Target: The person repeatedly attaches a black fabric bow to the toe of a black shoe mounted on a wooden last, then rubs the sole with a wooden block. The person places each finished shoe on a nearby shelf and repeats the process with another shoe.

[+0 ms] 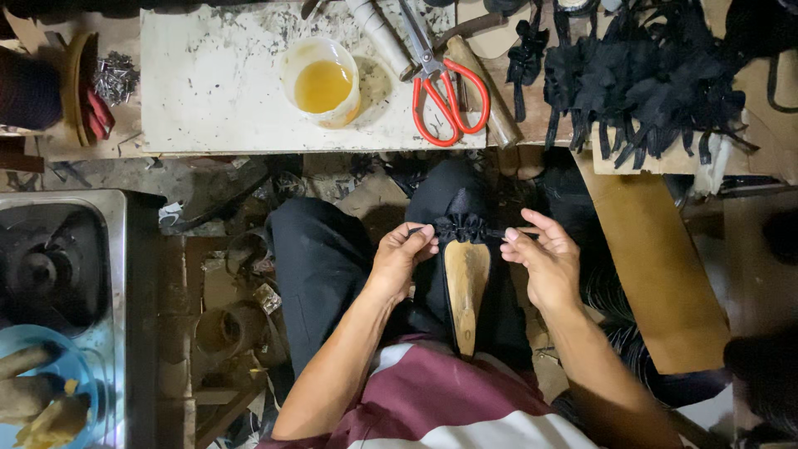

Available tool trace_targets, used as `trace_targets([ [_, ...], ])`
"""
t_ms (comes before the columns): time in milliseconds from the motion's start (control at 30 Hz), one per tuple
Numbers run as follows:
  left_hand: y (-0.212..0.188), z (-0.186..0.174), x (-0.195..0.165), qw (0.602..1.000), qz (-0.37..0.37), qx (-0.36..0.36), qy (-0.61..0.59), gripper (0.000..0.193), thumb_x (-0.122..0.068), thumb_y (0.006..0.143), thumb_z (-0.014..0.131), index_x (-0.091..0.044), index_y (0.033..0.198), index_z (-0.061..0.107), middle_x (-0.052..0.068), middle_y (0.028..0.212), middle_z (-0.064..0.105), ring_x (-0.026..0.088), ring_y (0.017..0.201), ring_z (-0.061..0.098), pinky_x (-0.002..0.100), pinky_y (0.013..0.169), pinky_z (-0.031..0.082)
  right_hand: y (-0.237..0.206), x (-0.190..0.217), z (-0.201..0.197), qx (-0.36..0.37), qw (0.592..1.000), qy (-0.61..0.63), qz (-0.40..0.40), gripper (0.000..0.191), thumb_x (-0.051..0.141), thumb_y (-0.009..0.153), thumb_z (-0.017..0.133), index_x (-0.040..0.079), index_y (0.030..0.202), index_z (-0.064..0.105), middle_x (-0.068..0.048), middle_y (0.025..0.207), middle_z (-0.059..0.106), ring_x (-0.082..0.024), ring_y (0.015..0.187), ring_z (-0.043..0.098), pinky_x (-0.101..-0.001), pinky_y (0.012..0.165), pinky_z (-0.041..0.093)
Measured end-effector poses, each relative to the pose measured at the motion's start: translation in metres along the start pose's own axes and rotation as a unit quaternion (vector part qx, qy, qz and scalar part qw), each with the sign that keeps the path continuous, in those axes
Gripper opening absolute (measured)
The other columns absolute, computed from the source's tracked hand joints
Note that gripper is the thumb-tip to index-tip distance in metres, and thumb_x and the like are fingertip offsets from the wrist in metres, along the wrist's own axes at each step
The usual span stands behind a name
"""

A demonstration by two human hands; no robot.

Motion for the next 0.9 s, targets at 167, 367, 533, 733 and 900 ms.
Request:
trace_targets([
  [167, 0.003, -0.003, 0.005, 1.0, 0.0, -0.004, 0.021, 0.013, -0.019, 0.097, 0.07, -0.006, 0.094, 0.069, 0.002, 0.089, 0.07, 0.01, 0.08, 0.064, 0.026, 0.078, 0.054, 0.002, -0.009, -0.002, -0.007, 1.0, -0.004, 0.009, 0.045, 0.001, 0.088, 0.075, -0.001, 0.131, 0.062, -0.01, 0.101, 0.07, -0.016, 0.078, 0.07, -0.0296, 0.069, 0.061],
  [367, 0.006, -0.006, 0.012, 0.999, -0.001, -0.005, 0.038, 0.014, -0.02, 0.097, 0.07, -0.007, 0.093, 0.067, 0.001, 0.087, 0.069, 0.01, 0.08, 0.064, 0.026, 0.079, 0.054, 0.005, -0.016, -0.003, -0.021, 0.999, -0.023, 0.019, 0.041, 0.002, 0.088, 0.074, 0.0, 0.128, 0.064, -0.011, 0.1, 0.072, -0.016, 0.079, 0.07, -0.0302, 0.069, 0.06],
  [533, 0.007, -0.007, 0.013, 0.999, 0.004, 0.0, 0.045, 0.014, -0.021, 0.098, 0.07, -0.007, 0.094, 0.068, 0.003, 0.085, 0.069, 0.011, 0.074, 0.059, 0.026, 0.073, 0.05, 0.005, -0.019, -0.002, -0.018, 0.999, -0.019, 0.031, 0.039, 0.003, 0.089, 0.073, 0.001, 0.127, 0.064, -0.011, 0.098, 0.074, -0.016, 0.077, 0.069, -0.0315, 0.068, 0.06],
  [733, 0.009, -0.01, 0.014, 0.999, 0.003, -0.009, 0.048, 0.013, -0.02, 0.097, 0.069, -0.007, 0.093, 0.068, 0.002, 0.086, 0.069, 0.01, 0.079, 0.063, 0.026, 0.076, 0.053, 0.004, -0.02, -0.001, -0.014, 1.0, -0.004, 0.028, 0.037, 0.003, 0.09, 0.073, 0.0, 0.126, 0.064, -0.011, 0.096, 0.073, -0.016, 0.078, 0.07, -0.0317, 0.07, 0.06],
  [900, 0.005, -0.006, 0.011, 0.999, 0.023, 0.002, 0.029, 0.011, -0.016, 0.099, 0.069, -0.007, 0.093, 0.066, 0.001, 0.087, 0.069, 0.01, 0.079, 0.062, 0.027, 0.078, 0.052, 0.004, -0.024, 0.0, -0.014, 0.997, 0.04, 0.064, 0.033, -0.001, 0.089, 0.072, 0.001, 0.121, 0.065, -0.01, 0.095, 0.071, -0.016, 0.078, 0.069, -0.0312, 0.07, 0.059],
])
Point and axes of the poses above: each hand's wrist, its own y-axis towards the middle knuckle, its own z-axis out of the palm, x = y × z, the point moved 7 cm from there along y, towards the middle knuckle
